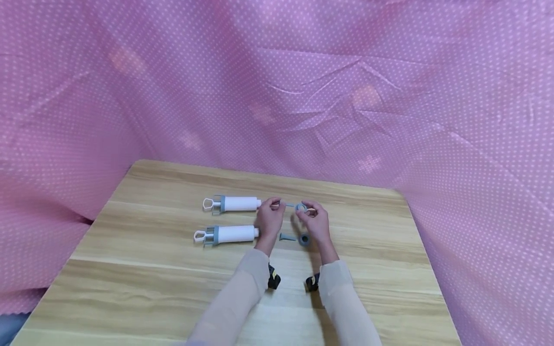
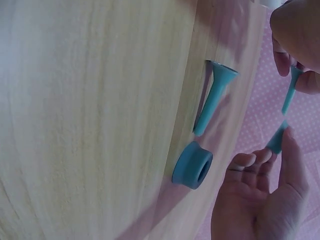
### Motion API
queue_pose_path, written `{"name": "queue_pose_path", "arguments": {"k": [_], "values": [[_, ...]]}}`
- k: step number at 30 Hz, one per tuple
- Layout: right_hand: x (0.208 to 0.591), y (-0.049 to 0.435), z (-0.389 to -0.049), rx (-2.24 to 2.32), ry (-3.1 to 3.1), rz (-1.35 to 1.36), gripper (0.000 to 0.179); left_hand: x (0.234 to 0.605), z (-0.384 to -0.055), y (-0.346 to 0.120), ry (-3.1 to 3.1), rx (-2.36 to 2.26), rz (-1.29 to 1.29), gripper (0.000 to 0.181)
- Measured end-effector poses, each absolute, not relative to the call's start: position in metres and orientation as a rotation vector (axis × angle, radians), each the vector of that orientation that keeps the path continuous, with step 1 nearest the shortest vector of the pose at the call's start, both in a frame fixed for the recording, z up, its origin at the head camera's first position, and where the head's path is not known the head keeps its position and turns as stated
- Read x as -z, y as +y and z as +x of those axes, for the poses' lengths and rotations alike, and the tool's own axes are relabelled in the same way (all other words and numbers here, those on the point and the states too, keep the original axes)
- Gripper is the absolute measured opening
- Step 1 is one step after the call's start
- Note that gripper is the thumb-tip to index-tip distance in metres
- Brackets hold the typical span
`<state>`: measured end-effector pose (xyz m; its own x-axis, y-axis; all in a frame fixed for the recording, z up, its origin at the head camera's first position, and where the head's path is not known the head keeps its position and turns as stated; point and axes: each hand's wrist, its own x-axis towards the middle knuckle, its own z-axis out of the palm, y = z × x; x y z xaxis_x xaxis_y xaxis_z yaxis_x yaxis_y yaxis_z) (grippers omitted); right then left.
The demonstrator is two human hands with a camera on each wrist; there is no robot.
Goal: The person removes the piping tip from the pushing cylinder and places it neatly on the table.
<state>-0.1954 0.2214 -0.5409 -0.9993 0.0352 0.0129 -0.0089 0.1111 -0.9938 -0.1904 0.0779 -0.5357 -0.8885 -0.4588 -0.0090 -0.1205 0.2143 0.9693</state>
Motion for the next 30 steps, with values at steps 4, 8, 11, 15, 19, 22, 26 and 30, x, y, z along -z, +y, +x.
{"name": "queue_pose_path", "arguments": {"k": [4,8,11,15,19,22,26,30], "values": [[0.541,0.220,-0.197,-2.056,-2.339,-0.050,0.038,0.539,-0.194,0.078,-2.211,1.723,0.579,0.024],[0.543,0.219,-0.199,-2.038,-2.364,-0.066,0.038,0.543,-0.196,0.078,-2.250,1.699,0.635,0.024],[0.544,0.217,-0.201,-2.035,-2.369,-0.084,0.037,0.544,-0.197,0.078,-2.281,1.703,0.666,0.025],[0.547,0.216,-0.203,-2.031,-2.380,-0.108,0.039,0.543,-0.198,0.079,-2.283,1.737,0.694,0.025],[0.550,0.217,-0.204,-2.007,-2.407,-0.125,0.039,0.544,-0.198,0.080,-2.268,1.746,0.715,0.024],[0.552,0.218,-0.205,-1.996,-2.423,-0.123,0.039,0.544,-0.199,0.081,-2.245,1.765,0.723,0.024],[0.552,0.218,-0.205,-1.988,-2.439,-0.113,0.039,0.546,-0.200,0.082,-2.218,1.778,0.735,0.025],[0.551,0.217,-0.205,-1.975,-2.453,-0.124,0.037,0.549,-0.199,0.083,-2.214,1.754,0.757,0.023]]}}
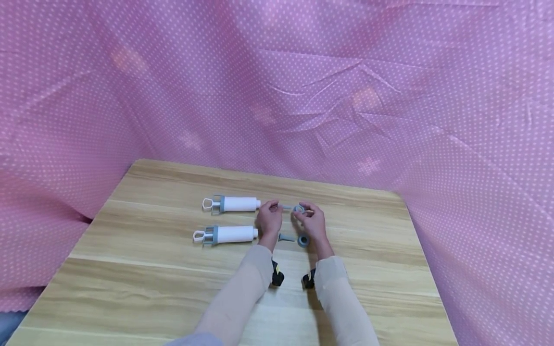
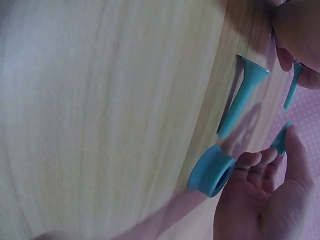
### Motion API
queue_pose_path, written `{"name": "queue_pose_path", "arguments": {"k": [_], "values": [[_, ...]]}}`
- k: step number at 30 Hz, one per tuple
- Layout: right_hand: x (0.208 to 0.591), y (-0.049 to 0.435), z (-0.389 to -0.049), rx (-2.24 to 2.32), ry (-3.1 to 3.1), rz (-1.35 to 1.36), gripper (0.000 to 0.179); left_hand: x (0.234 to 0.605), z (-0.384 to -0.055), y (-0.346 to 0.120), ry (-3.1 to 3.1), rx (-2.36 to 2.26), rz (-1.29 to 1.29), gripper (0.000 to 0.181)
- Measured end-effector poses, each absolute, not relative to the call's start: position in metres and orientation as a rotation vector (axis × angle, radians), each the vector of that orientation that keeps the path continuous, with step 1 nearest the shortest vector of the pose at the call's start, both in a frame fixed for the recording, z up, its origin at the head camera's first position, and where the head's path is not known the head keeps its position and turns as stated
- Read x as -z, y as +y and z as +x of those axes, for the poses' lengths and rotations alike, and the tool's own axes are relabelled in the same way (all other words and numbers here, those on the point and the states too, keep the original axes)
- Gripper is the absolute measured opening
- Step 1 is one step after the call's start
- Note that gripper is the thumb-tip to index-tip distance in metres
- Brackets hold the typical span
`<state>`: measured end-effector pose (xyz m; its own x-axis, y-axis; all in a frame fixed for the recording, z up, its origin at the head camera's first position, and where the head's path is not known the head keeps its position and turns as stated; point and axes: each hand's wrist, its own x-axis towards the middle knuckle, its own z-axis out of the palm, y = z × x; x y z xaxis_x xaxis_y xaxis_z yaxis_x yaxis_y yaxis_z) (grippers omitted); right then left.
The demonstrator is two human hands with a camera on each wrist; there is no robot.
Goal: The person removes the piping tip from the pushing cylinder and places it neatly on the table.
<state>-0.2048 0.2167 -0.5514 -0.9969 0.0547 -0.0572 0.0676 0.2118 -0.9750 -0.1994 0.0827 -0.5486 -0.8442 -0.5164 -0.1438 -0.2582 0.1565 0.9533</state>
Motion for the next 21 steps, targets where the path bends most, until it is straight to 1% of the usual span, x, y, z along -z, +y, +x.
{"name": "queue_pose_path", "arguments": {"k": [21], "values": [[0.559,0.214,-0.216,1.857,2.436,0.245,0.035,0.558,-0.204,0.085,-2.254,1.654,0.710,0.021]]}}
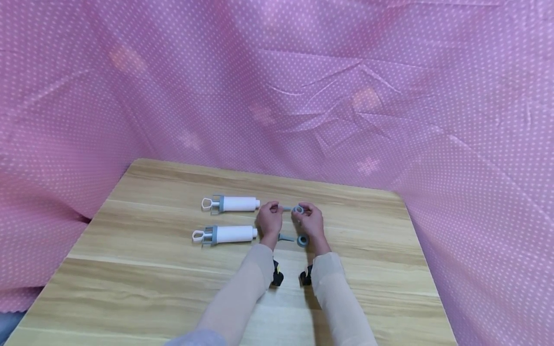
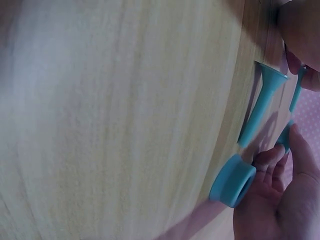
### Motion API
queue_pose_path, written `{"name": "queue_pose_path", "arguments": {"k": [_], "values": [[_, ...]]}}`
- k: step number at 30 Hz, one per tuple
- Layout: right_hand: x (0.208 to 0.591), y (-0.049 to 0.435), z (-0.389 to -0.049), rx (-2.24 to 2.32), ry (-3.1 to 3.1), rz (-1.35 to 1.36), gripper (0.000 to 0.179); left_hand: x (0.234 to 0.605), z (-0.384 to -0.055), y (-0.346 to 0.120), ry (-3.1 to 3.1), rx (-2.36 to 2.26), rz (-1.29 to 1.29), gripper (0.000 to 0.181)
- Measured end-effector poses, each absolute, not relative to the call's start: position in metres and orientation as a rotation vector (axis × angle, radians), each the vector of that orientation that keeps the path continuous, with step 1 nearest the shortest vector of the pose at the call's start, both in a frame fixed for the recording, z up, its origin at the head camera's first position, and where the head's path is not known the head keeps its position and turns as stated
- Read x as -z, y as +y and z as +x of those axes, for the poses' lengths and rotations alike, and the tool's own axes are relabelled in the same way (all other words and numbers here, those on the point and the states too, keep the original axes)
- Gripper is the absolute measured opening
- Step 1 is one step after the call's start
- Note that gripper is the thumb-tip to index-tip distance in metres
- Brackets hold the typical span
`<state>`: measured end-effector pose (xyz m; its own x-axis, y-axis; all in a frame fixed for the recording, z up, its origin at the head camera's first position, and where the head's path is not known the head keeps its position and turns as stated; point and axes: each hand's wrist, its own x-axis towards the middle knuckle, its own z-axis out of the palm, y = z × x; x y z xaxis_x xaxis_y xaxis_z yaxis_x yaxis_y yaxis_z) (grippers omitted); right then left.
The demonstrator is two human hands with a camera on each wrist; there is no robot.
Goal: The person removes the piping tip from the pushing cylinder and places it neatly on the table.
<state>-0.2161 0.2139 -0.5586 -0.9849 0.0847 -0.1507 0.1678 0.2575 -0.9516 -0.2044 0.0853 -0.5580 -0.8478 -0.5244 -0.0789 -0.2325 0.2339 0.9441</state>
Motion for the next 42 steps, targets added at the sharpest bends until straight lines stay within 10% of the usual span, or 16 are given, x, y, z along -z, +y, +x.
{"name": "queue_pose_path", "arguments": {"k": [42], "values": [[0.568,0.217,-0.224,1.708,2.608,0.120,0.035,0.567,-0.210,0.083,-2.420,1.510,0.671,0.020]]}}
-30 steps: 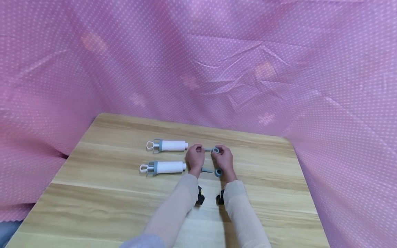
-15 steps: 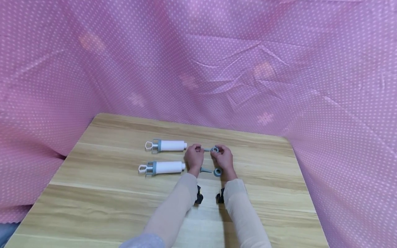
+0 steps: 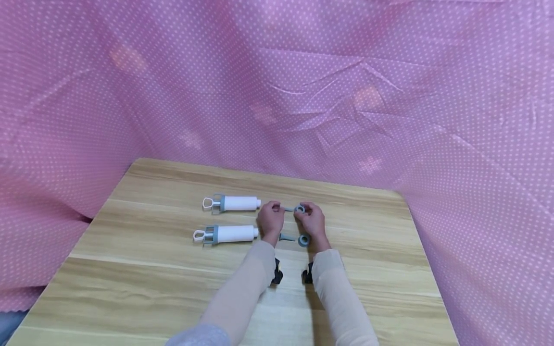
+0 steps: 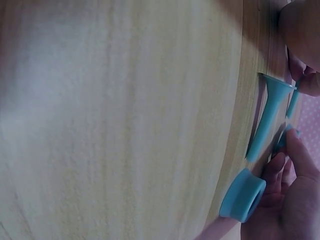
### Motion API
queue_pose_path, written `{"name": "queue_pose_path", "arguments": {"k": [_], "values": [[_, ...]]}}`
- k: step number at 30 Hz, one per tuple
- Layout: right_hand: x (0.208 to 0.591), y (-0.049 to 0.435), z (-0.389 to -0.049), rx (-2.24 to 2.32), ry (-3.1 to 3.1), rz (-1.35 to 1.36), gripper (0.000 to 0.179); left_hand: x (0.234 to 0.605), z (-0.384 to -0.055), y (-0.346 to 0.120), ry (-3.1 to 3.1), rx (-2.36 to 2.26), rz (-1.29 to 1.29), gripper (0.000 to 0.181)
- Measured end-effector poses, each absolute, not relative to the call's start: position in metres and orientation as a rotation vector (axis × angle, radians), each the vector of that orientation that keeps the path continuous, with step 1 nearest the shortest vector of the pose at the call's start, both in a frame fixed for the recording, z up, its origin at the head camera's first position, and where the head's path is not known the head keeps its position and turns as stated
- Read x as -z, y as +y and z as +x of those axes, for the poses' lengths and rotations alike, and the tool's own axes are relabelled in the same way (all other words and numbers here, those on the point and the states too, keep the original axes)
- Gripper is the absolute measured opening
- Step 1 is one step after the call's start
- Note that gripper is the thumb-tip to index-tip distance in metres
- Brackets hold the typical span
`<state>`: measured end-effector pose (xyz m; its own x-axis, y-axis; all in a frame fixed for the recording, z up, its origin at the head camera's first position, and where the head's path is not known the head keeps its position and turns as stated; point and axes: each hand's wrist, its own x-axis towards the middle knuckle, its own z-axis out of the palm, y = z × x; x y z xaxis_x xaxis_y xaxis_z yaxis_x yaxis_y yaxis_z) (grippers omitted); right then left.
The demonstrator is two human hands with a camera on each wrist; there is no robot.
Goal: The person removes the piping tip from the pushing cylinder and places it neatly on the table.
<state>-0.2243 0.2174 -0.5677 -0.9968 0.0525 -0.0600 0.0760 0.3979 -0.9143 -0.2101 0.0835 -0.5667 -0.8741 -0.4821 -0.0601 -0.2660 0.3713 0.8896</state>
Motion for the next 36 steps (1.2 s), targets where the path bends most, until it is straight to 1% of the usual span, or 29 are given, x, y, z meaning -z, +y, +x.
{"name": "queue_pose_path", "arguments": {"k": [11,21,29,36], "values": [[0.5714,0.2185,-0.2256,1.695,2.590,0.120,0.035,0.5650,-0.2079,0.0836,-2.413,1.501,0.674,0.021],[0.5670,0.2200,-0.2209,1.724,2.624,0.052,0.035,0.5661,-0.2081,0.0847,-2.433,1.502,0.677,0.022],[0.5653,0.2191,-0.2245,1.681,2.601,0.122,0.042,0.5648,-0.2092,0.0855,-2.437,1.515,0.689,0.024],[0.5653,0.2220,-0.2220,1.745,2.517,0.146,0.049,0.5632,-0.2065,0.0840,-2.429,1.535,0.661,0.027]]}}
